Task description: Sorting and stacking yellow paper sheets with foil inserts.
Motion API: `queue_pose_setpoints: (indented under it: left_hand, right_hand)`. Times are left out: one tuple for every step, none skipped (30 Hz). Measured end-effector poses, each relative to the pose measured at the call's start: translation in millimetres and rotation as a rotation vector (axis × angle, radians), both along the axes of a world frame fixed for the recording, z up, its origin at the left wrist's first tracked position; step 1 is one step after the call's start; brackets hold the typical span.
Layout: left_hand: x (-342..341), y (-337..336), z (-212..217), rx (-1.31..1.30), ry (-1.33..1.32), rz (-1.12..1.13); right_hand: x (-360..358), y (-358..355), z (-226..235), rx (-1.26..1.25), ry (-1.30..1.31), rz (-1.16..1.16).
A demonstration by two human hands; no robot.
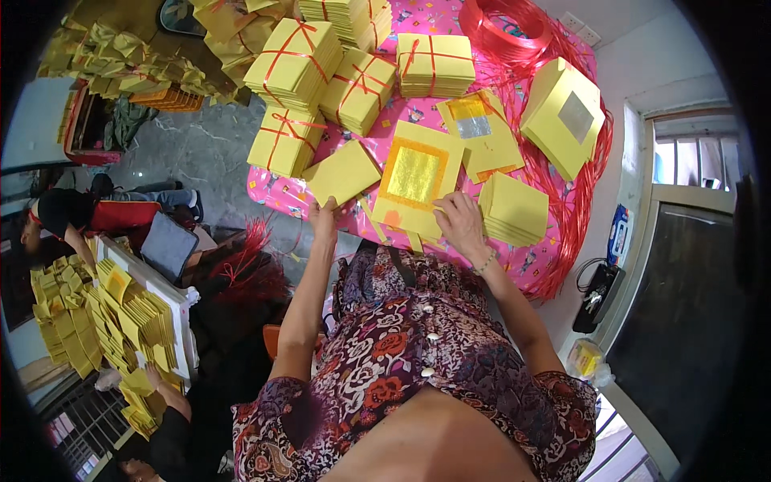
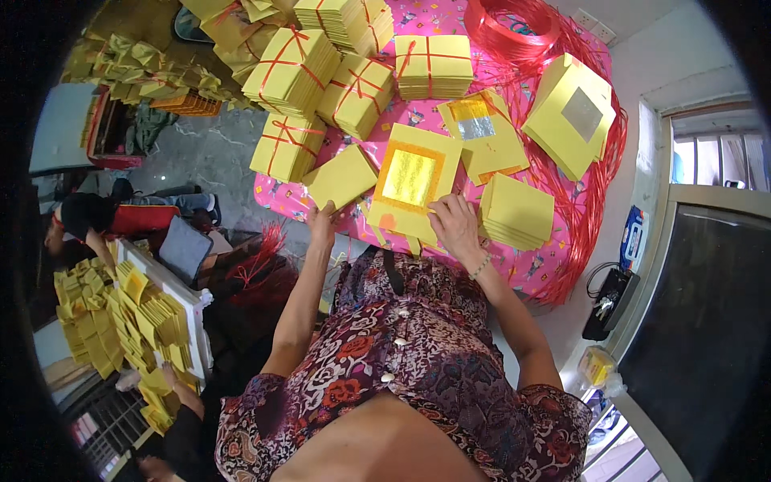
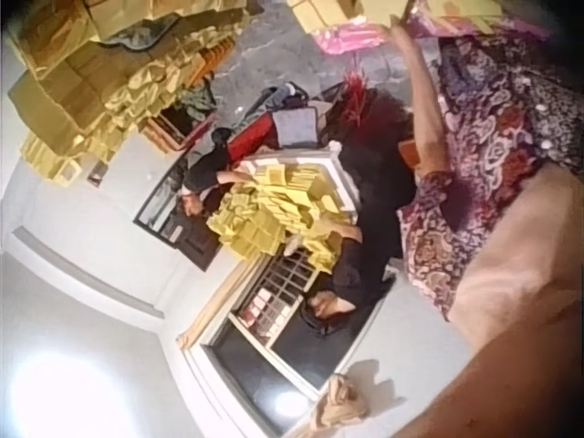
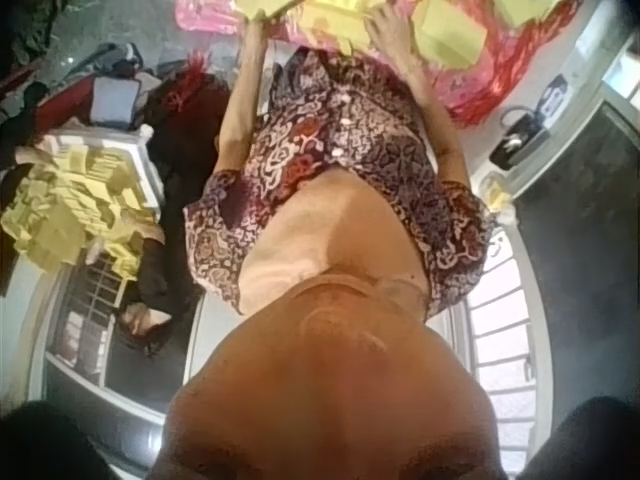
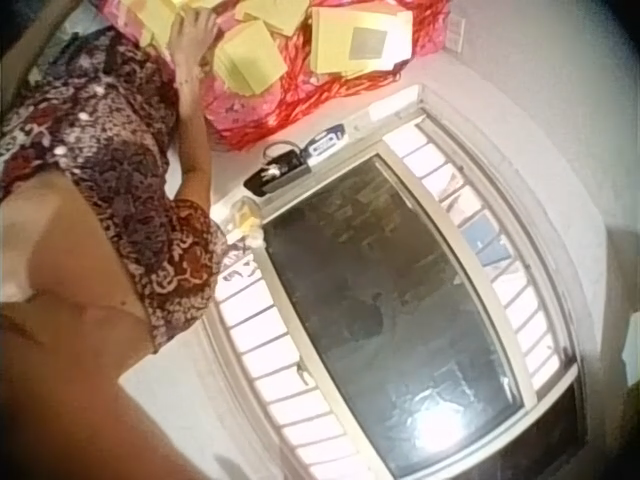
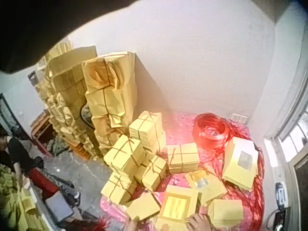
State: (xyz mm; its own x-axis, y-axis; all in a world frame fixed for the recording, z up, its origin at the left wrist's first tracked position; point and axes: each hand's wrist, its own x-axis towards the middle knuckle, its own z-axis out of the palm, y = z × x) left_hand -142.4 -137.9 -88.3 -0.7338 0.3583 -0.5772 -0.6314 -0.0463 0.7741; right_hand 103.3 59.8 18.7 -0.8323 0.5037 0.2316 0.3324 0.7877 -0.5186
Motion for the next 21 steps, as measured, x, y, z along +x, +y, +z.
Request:
queue_pose_setpoints:
  left_hand:
    - [0.9,2.1,-1.3,-0.029,0.007,0.023]
    - [1.9,4.2,-2.5,-0.058,0.014,0.045]
    - [3.1,7.0,-4.0,-0.059,0.011,0.04]
    - [3.9,8.6,-5.9,-0.091,0.028,0.051]
    - [4.0,10.7,-5.0,-0.125,0.045,0.062]
    - [0.4,9.7,-11.2,-0.128,0.043,0.058]
    - [-5.1,1.9,-26.9,-0.221,0.132,0.014]
    - [-7.1,1.9,-30.3,-0.313,0.219,-0.042]
    - [-7.4,0.8,-33.6,-0.314,0.217,-0.047]
    - [-7.3,2.3,-30.1,-0.418,0.329,-0.076]
    - [-6.9,3.5,-26.5,-0.52,0.442,-0.105]
    - [-8.2,2.8,-22.0,-0.521,0.44,-0.112]
    - [-11.8,0.5,-16.4,-0.575,0.519,-0.178]
    - [-13.0,-0.8,-11.4,-0.628,0.598,-0.244]
    - [-9.5,-2.1,-7.0,-0.629,0.598,-0.249]
    - [-2.4,1.0,8.7,-0.814,0.892,-0.223]
    - [4.4,5.0,26.0,-0.992,1.189,-0.191]
    - [8.8,8.5,42.7,-0.992,1.191,-0.196]
    - [12.2,12.8,59.7,-0.815,1.265,-0.255]
    - [15.9,17.1,74.3,-0.636,1.329,-0.311]
    - [20.4,22.5,88.0,-0.635,1.331,-0.315]
  right_hand:
    - [1.3,-0.3,-1.6,0.0,-0.003,-0.006]
    - [2.7,-0.6,-3.1,-0.011,-0.004,-0.009]
    - [4.1,-1.0,-4.3,-0.023,-0.004,-0.012]
    - [4.6,-2.1,-3.0,-0.025,-0.006,-0.015]
    - [5.2,-2.8,-1.2,-0.021,-0.018,-0.016]
    - [5.6,-3.8,0.3,-0.017,-0.029,-0.016]
    - [4.5,-6.0,2.8,-0.019,-0.029,-0.009]
    - [3.4,-7.9,3.2,-0.035,-0.024,0.02]
    - [2.2,-10.3,4.1,-0.051,-0.018,0.051]
    - [1.1,-13.1,5.7,-0.054,-0.022,0.043]
    - [-0.8,-16.1,8.3,-0.075,-0.063,0.07]
    - [-2.3,-19.1,9.5,-0.096,-0.103,0.099]
    - [-3.3,-21.6,6.4,-0.1,-0.104,0.093]
    - [-4.8,-23.4,1.0,-0.07,-0.13,0.098]
    - [-5.8,-24.9,-2.5,-0.039,-0.156,0.103]
    - [-7.1,-25.2,-3.3,-0.051,-0.166,0.105]
    - [-6.1,-24.5,-3.2,-0.055,-0.168,0.099]
    - [-5.4,-24.1,-2.6,-0.066,-0.148,0.127]
    - [-5.4,-23.3,-2.8,-0.077,-0.127,0.155]
    - [-4.6,-22.1,-4.8,-0.08,-0.127,0.153]
    - [-3.1,-20.4,-7.9,-0.144,-0.082,0.155]
